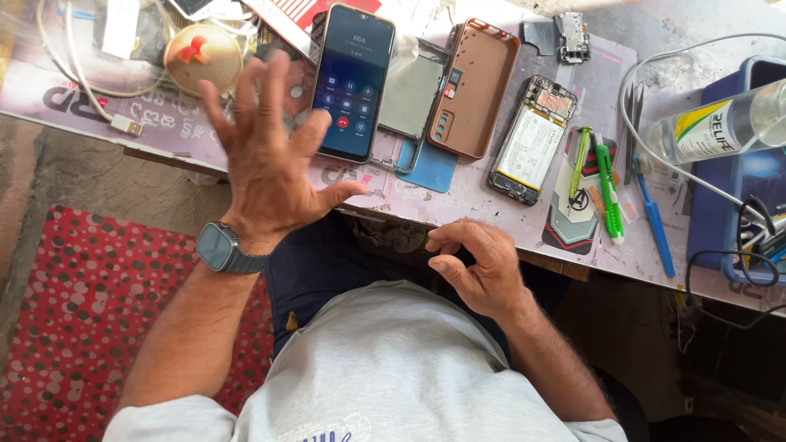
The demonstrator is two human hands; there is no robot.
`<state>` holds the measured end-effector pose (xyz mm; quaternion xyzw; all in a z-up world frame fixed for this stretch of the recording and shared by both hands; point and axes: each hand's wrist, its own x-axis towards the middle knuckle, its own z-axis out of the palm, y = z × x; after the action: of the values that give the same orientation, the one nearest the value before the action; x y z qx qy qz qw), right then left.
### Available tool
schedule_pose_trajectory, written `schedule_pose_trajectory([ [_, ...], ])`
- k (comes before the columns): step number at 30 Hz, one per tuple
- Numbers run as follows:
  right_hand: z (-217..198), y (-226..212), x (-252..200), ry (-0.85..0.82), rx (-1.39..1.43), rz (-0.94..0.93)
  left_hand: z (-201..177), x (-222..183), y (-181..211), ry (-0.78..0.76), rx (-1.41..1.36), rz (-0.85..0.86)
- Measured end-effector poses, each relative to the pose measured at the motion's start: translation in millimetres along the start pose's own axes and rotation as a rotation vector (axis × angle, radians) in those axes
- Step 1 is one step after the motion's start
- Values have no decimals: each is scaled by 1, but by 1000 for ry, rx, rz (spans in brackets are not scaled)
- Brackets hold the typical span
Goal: The person disassembles a Vivo smartphone, removes the back cover, and uses a green plastic pry tool to detach the battery connector. They then use a blue plastic spudger to lift the battery and a green screwdriver to remove screws from the motherboard area. The person also handles a second phone that rings during the process.
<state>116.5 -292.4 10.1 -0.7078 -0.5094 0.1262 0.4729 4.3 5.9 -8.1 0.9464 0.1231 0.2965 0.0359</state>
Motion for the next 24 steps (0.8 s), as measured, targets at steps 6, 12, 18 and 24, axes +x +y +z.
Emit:
schedule_pose_trajectory([
  [6, -16, -1, -2, 103, 33, 50, -16, 0, 20, 214, -147, -181],
  [12, -31, -9, -5, 141, -2, 80, 15, 17, 52, -125, 16, -279],
  [18, -32, -8, -4, 21, 64, 44, 17, 27, 38, -199, 101, -256],
  [24, -50, -7, 0, 27, 62, 27, -2, 15, 26, -229, 64, -259],
])
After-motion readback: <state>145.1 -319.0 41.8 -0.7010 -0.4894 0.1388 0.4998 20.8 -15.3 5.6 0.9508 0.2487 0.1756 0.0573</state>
